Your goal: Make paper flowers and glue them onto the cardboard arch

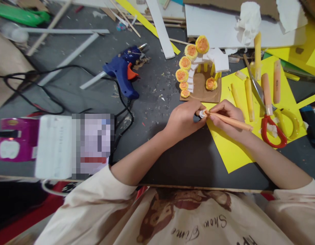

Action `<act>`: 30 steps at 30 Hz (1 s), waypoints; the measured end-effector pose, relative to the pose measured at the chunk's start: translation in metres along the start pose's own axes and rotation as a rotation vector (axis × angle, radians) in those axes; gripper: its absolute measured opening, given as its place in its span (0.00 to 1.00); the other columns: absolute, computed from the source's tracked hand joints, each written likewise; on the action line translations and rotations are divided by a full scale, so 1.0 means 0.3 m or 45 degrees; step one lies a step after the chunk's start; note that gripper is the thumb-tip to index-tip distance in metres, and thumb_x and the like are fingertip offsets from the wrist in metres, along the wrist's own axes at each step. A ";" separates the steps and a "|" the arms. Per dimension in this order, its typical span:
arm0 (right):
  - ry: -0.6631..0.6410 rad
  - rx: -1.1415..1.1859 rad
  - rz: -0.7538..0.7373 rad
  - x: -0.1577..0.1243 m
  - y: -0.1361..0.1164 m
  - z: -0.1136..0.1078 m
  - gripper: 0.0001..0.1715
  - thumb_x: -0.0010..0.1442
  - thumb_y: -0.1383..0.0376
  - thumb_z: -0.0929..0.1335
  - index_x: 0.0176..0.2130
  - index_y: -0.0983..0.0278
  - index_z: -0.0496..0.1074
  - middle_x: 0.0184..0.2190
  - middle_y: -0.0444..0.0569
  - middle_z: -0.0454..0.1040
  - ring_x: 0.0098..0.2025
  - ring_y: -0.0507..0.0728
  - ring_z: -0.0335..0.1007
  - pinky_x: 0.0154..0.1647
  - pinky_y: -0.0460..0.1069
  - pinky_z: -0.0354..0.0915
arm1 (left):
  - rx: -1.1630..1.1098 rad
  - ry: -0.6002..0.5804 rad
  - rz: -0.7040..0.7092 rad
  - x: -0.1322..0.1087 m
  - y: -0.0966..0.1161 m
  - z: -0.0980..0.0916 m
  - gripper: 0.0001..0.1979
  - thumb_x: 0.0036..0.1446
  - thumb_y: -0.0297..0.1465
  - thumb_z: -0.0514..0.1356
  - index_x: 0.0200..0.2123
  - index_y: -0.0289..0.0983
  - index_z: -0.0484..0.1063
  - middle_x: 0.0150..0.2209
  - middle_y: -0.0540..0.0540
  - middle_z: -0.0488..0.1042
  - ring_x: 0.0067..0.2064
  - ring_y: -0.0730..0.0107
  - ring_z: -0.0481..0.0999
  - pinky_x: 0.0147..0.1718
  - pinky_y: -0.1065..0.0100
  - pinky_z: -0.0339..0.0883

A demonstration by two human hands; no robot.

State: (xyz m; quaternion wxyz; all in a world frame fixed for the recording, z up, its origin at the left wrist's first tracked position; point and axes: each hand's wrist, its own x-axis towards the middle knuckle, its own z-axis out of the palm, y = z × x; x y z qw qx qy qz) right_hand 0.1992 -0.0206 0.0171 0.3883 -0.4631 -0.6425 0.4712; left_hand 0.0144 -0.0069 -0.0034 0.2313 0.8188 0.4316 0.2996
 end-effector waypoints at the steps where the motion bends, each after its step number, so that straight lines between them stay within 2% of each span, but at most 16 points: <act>1: -0.015 0.001 0.006 0.000 0.001 0.000 0.13 0.57 0.55 0.71 0.31 0.62 0.70 0.27 0.45 0.76 0.26 0.51 0.68 0.24 0.45 0.58 | 0.001 -0.002 -0.001 0.000 0.000 0.000 0.03 0.57 0.30 0.59 0.33 0.36 0.70 0.28 0.49 0.73 0.28 0.73 0.69 0.28 0.71 0.58; 7: -0.014 0.029 0.003 0.000 0.002 -0.001 0.16 0.57 0.52 0.72 0.32 0.61 0.70 0.28 0.45 0.75 0.27 0.51 0.68 0.26 0.46 0.60 | -0.003 -0.016 -0.002 -0.001 -0.001 -0.001 0.03 0.58 0.31 0.59 0.33 0.37 0.70 0.29 0.49 0.73 0.29 0.73 0.69 0.29 0.72 0.59; 13: 0.106 0.006 0.006 0.005 0.000 0.004 0.18 0.57 0.53 0.72 0.28 0.62 0.66 0.22 0.41 0.69 0.23 0.49 0.63 0.22 0.45 0.56 | 0.009 -0.001 0.007 -0.003 -0.003 0.002 0.03 0.57 0.30 0.59 0.32 0.36 0.69 0.28 0.50 0.73 0.29 0.73 0.69 0.30 0.72 0.58; 18: 0.107 0.001 0.016 0.004 0.003 0.001 0.15 0.56 0.56 0.72 0.28 0.62 0.67 0.23 0.41 0.70 0.23 0.49 0.63 0.23 0.45 0.55 | 0.004 0.014 0.024 -0.003 -0.003 0.002 0.03 0.57 0.30 0.59 0.32 0.36 0.69 0.28 0.50 0.72 0.29 0.73 0.68 0.29 0.72 0.58; 30: 0.109 0.038 0.034 0.002 0.006 -0.003 0.18 0.55 0.55 0.73 0.26 0.62 0.65 0.20 0.40 0.66 0.22 0.48 0.61 0.22 0.45 0.53 | -0.002 0.022 0.025 -0.003 -0.003 0.004 0.04 0.58 0.31 0.59 0.32 0.36 0.69 0.28 0.50 0.72 0.29 0.74 0.68 0.29 0.72 0.58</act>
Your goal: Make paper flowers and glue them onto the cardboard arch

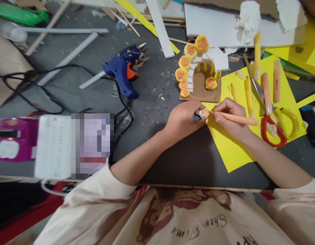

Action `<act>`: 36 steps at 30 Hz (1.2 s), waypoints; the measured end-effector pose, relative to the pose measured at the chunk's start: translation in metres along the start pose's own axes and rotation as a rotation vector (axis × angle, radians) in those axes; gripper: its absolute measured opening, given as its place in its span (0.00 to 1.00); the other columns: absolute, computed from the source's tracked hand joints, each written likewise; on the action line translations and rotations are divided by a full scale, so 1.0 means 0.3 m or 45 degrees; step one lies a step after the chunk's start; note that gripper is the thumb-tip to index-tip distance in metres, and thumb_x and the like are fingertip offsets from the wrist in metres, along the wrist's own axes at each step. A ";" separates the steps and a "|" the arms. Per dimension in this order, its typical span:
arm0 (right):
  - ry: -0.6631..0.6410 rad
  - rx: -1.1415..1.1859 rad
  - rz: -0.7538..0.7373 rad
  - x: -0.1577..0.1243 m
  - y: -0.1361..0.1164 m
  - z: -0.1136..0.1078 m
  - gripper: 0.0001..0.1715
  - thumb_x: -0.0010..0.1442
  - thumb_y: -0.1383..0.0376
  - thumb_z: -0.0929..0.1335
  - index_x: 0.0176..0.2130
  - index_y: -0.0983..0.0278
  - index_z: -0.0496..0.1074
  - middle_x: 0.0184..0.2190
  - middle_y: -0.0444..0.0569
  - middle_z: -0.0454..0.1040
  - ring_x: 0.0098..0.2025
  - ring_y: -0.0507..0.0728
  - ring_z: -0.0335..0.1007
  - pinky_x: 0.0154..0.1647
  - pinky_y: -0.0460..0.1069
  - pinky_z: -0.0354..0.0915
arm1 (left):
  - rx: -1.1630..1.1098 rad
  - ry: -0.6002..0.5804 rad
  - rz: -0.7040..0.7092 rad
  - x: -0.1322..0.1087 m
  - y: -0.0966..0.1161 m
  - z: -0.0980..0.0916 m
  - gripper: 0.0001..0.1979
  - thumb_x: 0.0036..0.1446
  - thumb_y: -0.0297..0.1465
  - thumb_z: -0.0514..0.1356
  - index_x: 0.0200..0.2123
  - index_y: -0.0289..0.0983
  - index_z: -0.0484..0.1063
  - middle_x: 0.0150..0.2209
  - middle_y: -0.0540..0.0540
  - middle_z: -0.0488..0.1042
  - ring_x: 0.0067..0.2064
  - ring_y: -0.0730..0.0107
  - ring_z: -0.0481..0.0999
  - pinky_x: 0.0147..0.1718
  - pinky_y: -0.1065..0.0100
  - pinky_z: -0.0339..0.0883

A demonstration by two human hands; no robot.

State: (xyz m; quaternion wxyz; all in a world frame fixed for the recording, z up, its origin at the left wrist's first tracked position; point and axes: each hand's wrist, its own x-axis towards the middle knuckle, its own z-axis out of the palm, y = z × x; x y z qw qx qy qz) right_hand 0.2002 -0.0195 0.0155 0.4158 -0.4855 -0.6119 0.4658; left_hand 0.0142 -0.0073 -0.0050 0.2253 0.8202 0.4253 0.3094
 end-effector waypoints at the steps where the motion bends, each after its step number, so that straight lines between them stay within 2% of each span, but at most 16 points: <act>1: 0.004 0.004 0.006 0.000 0.001 -0.001 0.18 0.55 0.55 0.73 0.26 0.62 0.65 0.20 0.40 0.67 0.22 0.48 0.61 0.21 0.45 0.53 | -0.002 0.006 0.003 0.000 0.000 0.000 0.04 0.58 0.31 0.59 0.32 0.36 0.69 0.28 0.50 0.72 0.29 0.74 0.68 0.29 0.72 0.57; 11: -0.024 -0.007 0.016 0.000 -0.010 0.004 0.17 0.56 0.54 0.72 0.29 0.62 0.67 0.23 0.41 0.70 0.23 0.48 0.61 0.22 0.45 0.54 | 0.005 -0.008 0.004 0.001 0.001 -0.003 0.03 0.57 0.30 0.59 0.32 0.36 0.70 0.28 0.50 0.73 0.29 0.74 0.68 0.29 0.72 0.58; 19: -0.011 -0.020 0.039 0.000 -0.002 0.001 0.23 0.55 0.47 0.72 0.27 0.62 0.66 0.21 0.41 0.67 0.23 0.49 0.61 0.22 0.46 0.55 | 0.007 0.001 0.019 0.000 0.001 0.001 0.04 0.58 0.30 0.58 0.33 0.36 0.70 0.28 0.50 0.72 0.29 0.73 0.68 0.29 0.72 0.58; 26: -0.115 0.006 0.010 0.000 -0.005 0.003 0.19 0.56 0.51 0.72 0.29 0.63 0.68 0.24 0.43 0.72 0.24 0.49 0.64 0.23 0.45 0.56 | -0.014 0.019 0.030 0.000 -0.001 0.000 0.03 0.57 0.30 0.59 0.32 0.36 0.69 0.27 0.50 0.72 0.28 0.73 0.68 0.28 0.72 0.57; 32: -0.122 0.002 0.037 -0.004 0.002 0.000 0.19 0.56 0.50 0.71 0.30 0.63 0.69 0.25 0.45 0.73 0.26 0.50 0.66 0.24 0.45 0.59 | -0.003 -0.005 0.024 0.001 -0.001 -0.002 0.03 0.57 0.30 0.59 0.32 0.36 0.69 0.27 0.50 0.72 0.28 0.73 0.68 0.29 0.72 0.57; 36: -0.134 -0.020 0.058 -0.006 -0.003 0.001 0.20 0.55 0.49 0.72 0.29 0.63 0.69 0.24 0.44 0.73 0.25 0.50 0.64 0.23 0.45 0.56 | 0.021 -0.037 -0.007 0.002 0.000 -0.003 0.04 0.58 0.31 0.59 0.32 0.37 0.69 0.27 0.50 0.72 0.29 0.73 0.68 0.29 0.71 0.58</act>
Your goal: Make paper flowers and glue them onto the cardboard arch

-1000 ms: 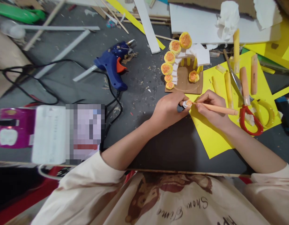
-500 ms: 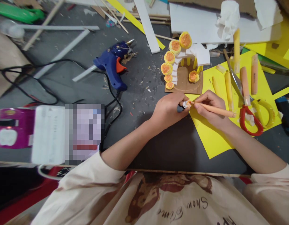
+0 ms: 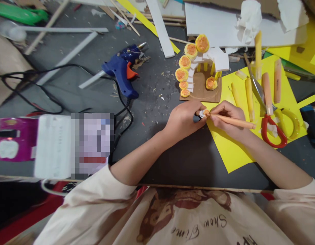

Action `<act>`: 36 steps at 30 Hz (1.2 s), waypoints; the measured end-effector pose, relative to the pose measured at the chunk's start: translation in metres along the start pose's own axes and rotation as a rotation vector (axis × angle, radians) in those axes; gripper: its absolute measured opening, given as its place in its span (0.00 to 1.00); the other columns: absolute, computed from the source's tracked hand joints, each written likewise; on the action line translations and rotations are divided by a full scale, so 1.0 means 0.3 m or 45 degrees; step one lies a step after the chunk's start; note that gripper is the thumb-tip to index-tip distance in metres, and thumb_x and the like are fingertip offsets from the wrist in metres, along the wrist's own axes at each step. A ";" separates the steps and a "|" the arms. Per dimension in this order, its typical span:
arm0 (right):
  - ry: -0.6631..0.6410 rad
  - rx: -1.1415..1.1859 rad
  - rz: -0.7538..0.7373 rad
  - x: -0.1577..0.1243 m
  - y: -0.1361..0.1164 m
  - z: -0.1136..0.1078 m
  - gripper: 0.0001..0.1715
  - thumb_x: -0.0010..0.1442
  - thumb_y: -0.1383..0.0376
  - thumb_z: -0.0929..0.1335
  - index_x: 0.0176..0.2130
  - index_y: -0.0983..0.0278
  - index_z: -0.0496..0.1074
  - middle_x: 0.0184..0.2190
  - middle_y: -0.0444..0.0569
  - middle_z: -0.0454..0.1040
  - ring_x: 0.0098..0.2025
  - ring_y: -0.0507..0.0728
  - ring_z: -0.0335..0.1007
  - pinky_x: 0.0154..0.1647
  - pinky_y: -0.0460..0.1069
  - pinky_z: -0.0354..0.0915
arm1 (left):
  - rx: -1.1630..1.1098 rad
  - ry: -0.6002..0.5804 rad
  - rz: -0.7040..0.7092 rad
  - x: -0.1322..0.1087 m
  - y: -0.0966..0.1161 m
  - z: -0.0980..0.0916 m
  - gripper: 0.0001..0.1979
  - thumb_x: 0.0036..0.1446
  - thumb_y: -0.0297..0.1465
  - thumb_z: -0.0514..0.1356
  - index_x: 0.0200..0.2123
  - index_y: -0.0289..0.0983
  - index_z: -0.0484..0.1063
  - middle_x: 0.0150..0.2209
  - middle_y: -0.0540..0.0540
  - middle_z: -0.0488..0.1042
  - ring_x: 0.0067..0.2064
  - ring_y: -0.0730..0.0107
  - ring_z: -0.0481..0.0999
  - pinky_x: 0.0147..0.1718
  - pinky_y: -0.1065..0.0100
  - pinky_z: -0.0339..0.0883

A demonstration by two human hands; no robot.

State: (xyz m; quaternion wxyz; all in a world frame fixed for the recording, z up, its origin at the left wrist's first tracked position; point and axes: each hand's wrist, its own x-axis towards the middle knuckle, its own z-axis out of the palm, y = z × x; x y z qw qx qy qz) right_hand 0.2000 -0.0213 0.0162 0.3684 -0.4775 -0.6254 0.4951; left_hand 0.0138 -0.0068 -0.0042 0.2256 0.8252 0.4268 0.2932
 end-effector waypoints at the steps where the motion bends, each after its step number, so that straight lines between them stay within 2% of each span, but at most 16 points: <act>1: -0.001 -0.001 -0.005 0.000 -0.001 0.000 0.21 0.55 0.49 0.72 0.30 0.63 0.69 0.24 0.44 0.73 0.24 0.50 0.64 0.23 0.45 0.56 | 0.001 0.000 0.000 0.000 0.000 0.000 0.04 0.58 0.31 0.59 0.32 0.37 0.69 0.27 0.50 0.72 0.29 0.72 0.69 0.29 0.71 0.58; 17: -0.015 -0.074 -0.016 0.000 -0.012 -0.002 0.25 0.54 0.45 0.71 0.26 0.62 0.67 0.20 0.42 0.68 0.22 0.49 0.59 0.22 0.46 0.54 | -0.024 0.019 0.002 0.000 0.001 0.001 0.02 0.56 0.29 0.59 0.31 0.37 0.69 0.27 0.50 0.72 0.28 0.73 0.67 0.28 0.72 0.57; 28: 0.005 -0.011 0.015 0.002 -0.006 -0.003 0.25 0.53 0.45 0.72 0.26 0.62 0.66 0.21 0.42 0.69 0.23 0.50 0.61 0.23 0.46 0.55 | -0.005 0.008 0.004 0.000 0.002 -0.001 0.03 0.57 0.30 0.59 0.31 0.37 0.69 0.27 0.50 0.71 0.28 0.73 0.67 0.29 0.71 0.57; 36: 0.030 -0.012 0.021 0.002 -0.005 -0.002 0.23 0.52 0.48 0.73 0.25 0.62 0.65 0.19 0.40 0.66 0.21 0.48 0.58 0.22 0.46 0.52 | -0.023 0.033 0.035 0.000 0.002 0.000 0.04 0.58 0.30 0.58 0.31 0.36 0.68 0.27 0.50 0.71 0.28 0.73 0.67 0.29 0.71 0.57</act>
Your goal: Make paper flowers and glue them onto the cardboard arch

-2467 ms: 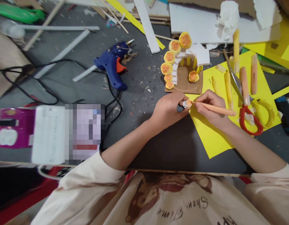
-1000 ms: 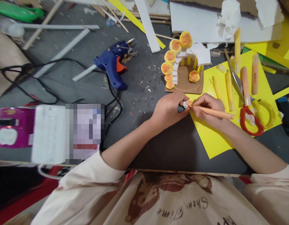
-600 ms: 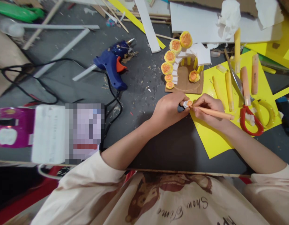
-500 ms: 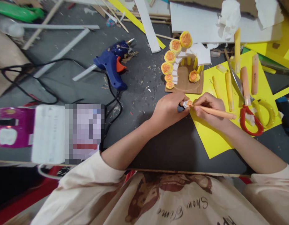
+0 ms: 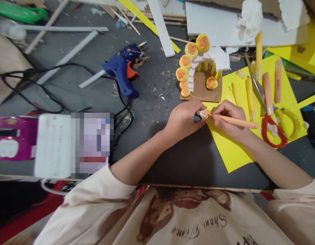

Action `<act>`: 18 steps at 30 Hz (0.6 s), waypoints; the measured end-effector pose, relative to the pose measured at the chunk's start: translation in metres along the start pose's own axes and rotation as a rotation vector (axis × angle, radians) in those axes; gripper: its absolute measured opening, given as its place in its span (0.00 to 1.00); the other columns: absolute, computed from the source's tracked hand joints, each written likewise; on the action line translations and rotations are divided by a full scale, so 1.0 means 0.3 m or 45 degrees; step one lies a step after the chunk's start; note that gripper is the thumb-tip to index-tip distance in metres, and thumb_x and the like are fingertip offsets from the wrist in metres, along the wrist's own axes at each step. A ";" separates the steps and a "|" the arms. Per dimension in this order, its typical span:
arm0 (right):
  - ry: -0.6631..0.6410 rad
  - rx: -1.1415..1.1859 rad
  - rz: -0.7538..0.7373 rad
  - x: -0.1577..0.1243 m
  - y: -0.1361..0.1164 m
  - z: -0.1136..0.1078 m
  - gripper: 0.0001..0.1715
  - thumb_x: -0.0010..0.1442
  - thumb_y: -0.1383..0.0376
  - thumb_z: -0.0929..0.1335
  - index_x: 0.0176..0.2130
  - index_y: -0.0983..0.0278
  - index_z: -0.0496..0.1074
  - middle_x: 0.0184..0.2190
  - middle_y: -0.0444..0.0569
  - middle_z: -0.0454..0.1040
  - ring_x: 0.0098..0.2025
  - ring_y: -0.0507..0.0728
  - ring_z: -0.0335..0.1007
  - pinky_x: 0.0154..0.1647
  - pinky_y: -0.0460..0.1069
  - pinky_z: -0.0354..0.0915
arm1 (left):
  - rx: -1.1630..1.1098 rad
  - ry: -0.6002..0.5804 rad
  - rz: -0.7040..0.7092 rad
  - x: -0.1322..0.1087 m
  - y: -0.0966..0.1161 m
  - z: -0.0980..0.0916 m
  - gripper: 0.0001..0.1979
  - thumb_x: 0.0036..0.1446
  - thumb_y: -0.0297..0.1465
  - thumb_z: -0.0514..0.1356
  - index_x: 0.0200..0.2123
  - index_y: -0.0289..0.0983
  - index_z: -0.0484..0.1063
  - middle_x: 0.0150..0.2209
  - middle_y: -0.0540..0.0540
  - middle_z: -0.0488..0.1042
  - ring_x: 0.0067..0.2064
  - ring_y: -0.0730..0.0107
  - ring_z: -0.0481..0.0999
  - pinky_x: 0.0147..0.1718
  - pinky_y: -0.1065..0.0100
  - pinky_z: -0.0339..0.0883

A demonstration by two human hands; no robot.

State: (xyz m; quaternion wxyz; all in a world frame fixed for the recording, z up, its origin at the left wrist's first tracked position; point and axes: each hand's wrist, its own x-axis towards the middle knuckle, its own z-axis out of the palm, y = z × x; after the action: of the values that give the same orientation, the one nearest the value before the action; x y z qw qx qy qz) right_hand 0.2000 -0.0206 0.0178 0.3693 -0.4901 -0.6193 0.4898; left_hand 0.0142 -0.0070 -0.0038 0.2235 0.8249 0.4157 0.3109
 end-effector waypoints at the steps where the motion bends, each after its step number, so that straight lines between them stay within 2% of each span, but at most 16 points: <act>1: 0.002 0.001 0.003 0.000 -0.001 0.000 0.23 0.52 0.48 0.73 0.25 0.61 0.65 0.19 0.40 0.65 0.21 0.48 0.57 0.22 0.46 0.52 | 0.005 -0.009 -0.007 0.000 0.000 0.000 0.04 0.58 0.30 0.58 0.31 0.36 0.68 0.27 0.50 0.71 0.28 0.73 0.67 0.29 0.71 0.57; 7: -0.004 0.005 -0.004 0.003 -0.004 0.000 0.23 0.53 0.48 0.73 0.26 0.61 0.65 0.19 0.40 0.65 0.21 0.48 0.56 0.22 0.46 0.52 | 0.028 -0.048 -0.044 0.001 0.000 -0.002 0.03 0.57 0.30 0.59 0.32 0.37 0.69 0.28 0.50 0.72 0.28 0.73 0.67 0.28 0.72 0.57; 15: 0.072 -0.012 -0.046 0.001 0.007 -0.003 0.21 0.57 0.49 0.71 0.26 0.61 0.65 0.20 0.41 0.66 0.22 0.49 0.59 0.22 0.46 0.53 | 0.000 0.023 0.010 -0.002 0.000 0.000 0.03 0.57 0.29 0.59 0.32 0.36 0.70 0.27 0.50 0.71 0.28 0.74 0.67 0.28 0.72 0.56; 18: 0.061 0.001 -0.047 0.002 0.007 -0.002 0.20 0.56 0.50 0.72 0.27 0.61 0.65 0.21 0.41 0.67 0.22 0.49 0.60 0.22 0.46 0.54 | 0.007 0.006 -0.001 -0.002 -0.001 0.000 0.03 0.58 0.30 0.59 0.32 0.36 0.69 0.27 0.50 0.71 0.28 0.74 0.67 0.28 0.72 0.57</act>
State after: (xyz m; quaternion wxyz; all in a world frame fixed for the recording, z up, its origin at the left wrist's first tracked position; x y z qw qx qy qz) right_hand 0.2010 -0.0199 0.0159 0.3932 -0.4899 -0.6191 0.4712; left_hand 0.0138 -0.0075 -0.0042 0.2206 0.8247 0.4174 0.3115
